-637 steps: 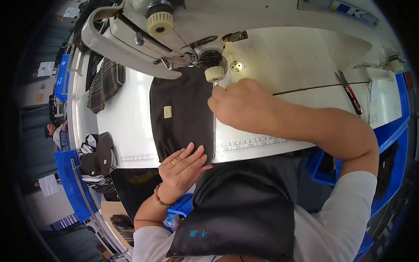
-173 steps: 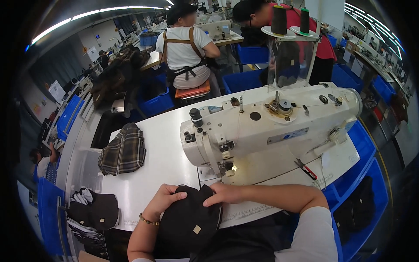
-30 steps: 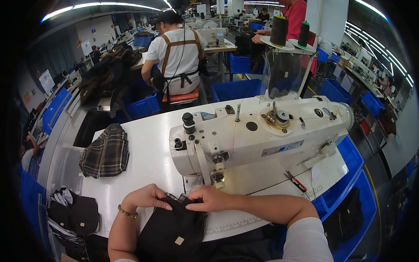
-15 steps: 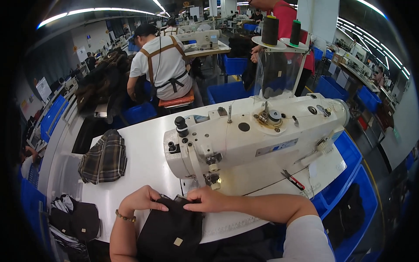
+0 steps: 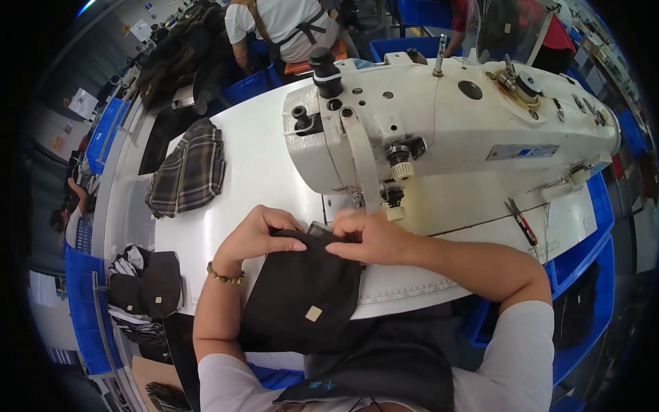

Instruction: Sewing fabric parts using an industrial sewing machine in a workshop setting.

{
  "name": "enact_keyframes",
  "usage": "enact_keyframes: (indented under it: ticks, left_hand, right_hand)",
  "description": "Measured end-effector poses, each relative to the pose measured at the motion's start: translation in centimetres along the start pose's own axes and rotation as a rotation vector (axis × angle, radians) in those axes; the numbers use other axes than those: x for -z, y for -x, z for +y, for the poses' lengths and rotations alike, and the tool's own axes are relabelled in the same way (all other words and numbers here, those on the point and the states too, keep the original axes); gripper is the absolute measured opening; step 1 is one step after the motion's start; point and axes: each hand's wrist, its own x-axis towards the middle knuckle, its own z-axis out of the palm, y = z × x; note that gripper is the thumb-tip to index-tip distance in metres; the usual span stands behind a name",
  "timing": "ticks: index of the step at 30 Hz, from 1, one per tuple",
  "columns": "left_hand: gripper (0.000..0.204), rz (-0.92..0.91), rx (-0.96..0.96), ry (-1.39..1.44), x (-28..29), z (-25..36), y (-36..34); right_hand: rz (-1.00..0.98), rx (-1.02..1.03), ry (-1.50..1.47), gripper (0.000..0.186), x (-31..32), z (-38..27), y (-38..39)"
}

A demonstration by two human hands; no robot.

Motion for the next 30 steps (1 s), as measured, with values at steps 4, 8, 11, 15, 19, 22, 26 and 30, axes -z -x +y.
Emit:
enact_keyframes:
  ticks: [4, 8, 11, 15, 19, 22, 26, 30]
  left_hand:
    - [0.021, 0.037, -0.056, 0.022, -0.5, -0.5, 0.3]
    - [0.023, 0.039, -0.025, 0.017, -0.6, -0.5, 0.3]
    - [0.025, 0.039, -0.027, 0.007, -0.7, 0.1, 0.4]
    - [0.025, 0.056, -0.063, 0.003, -0.9, 0.1, 0.4]
    - [0.025, 0.08, -0.086, -0.034, -0.8, 0.2, 0.3]
    - [0.025, 0.093, -0.084, -0.001, -0.9, 0.3, 0.4]
    - [0.022, 0.089, -0.048, -0.016, -1.1, 0.9, 0.5]
    - [0.023, 0.091, -0.06, 0.017, -1.3, 1.0, 0.6]
  right_hand:
    - [0.02, 0.065, 0.068, 0.027, -0.1, -0.4, 0.1]
    - [0.055, 0.098, 0.088, 0.03, -0.3, -0.3, 0.2]
    - [0.108, 0.128, 0.073, 0.027, -0.5, -0.4, 0.2]
    - [0.166, 0.127, 0.009, 0.023, -0.7, -0.5, 0.1]
    - [0.15, 0.16, 0.018, 0.024, -0.3, -0.6, 0.1]
    - [0.174, 0.126, -0.003, 0.026, -0.4, -0.7, 0.1]
    - [0.119, -0.008, -0.094, 0.028, -0.4, -0.8, 0.5]
    - [0.116, -0.041, -0.117, 0.028, -0.6, -0.8, 0.7]
